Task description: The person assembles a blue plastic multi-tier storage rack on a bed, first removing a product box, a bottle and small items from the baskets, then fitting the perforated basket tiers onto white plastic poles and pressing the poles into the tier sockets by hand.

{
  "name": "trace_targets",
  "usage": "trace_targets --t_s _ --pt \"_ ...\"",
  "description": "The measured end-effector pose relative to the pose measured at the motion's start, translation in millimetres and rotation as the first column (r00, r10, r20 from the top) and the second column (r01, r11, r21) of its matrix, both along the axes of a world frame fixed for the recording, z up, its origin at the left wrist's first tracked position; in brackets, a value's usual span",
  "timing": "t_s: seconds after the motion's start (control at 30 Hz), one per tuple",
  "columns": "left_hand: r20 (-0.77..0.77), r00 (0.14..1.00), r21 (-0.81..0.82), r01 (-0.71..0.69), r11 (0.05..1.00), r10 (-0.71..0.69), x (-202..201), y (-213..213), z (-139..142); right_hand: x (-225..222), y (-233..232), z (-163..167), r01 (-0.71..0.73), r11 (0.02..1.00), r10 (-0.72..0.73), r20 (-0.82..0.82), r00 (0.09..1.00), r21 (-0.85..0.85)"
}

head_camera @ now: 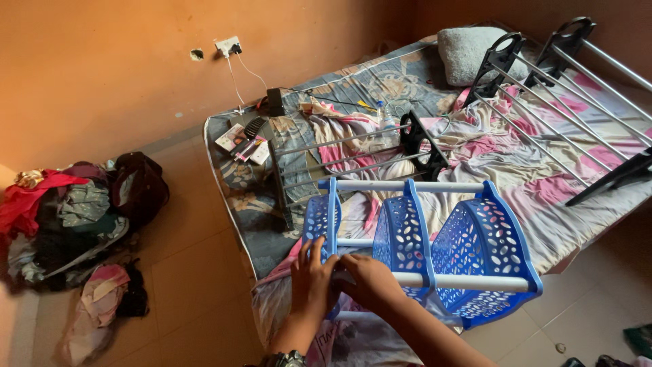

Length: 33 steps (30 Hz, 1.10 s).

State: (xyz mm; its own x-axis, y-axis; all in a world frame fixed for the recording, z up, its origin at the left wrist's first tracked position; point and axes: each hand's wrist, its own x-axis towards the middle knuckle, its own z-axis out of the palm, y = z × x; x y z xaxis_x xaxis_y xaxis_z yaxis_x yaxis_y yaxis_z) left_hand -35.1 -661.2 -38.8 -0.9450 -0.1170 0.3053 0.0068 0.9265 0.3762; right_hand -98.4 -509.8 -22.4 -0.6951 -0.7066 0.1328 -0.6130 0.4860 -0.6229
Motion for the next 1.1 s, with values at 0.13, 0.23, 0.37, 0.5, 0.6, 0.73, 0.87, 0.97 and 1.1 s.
trace_targets --t_s 0.13,0.23,0.37,0.5,0.6,0.73,0.87,0.97,1.1 --pt "-0.076 0.997 0.009 -0.021 1.0 0.022 10.3 -4.9 -3.4 12.2 -1.6 -3.1 -0.004 0.999 0.006 -0.062 0.998 0.039" --pt "-0.045 0.999 0.031 -0.015 0.999 0.016 18.8 -10.6 -2.9 21.2 -3.7 -0.4 -0.006 0.996 0.014 -0.091 0.996 0.085" --pt "-0.076 0.997 0.073 -0.005 0.997 0.011 29.4 -15.4 -2.1 30.1 -4.2 2.8 -0.055 0.993 0.069 -0.139 0.988 0.104" --pt "-0.159 0.987 0.06 -0.002 0.998 0.012 40.2 -15.9 -6.9 38.7 -3.4 2.2 -0.082 0.994 0.092 -0.157 0.983 0.066" --pt "-0.205 0.978 0.089 -0.014 0.996 0.032 46.6 -17.3 -14.7 44.1 -3.0 1.4 -0.078 0.996 0.085 -0.171 0.982 0.044" --pt "-0.183 0.982 0.097 -0.033 0.995 0.051 52.1 -14.1 -26.7 48.1 -3.2 -0.9 0.015 0.993 -0.007 -0.063 0.998 0.118" --pt "-0.178 0.981 0.085 -0.06 0.995 0.074 60.0 -9.7 -30.9 45.4 -2.6 -6.9 -0.051 0.985 0.047 0.032 0.998 0.163" --pt "-0.121 0.991 0.104 -0.046 0.994 0.059 64.8 -7.4 -26.4 29.9 -3.1 -10.6 -0.114 0.991 0.112 0.035 0.993 0.072" --pt "-0.17 0.984 0.115 -0.04 0.993 0.06 70.3 -2.7 -18.2 -26.0 -13.3 -9.6 0.019 0.976 -0.054 -0.155 0.987 -0.217"
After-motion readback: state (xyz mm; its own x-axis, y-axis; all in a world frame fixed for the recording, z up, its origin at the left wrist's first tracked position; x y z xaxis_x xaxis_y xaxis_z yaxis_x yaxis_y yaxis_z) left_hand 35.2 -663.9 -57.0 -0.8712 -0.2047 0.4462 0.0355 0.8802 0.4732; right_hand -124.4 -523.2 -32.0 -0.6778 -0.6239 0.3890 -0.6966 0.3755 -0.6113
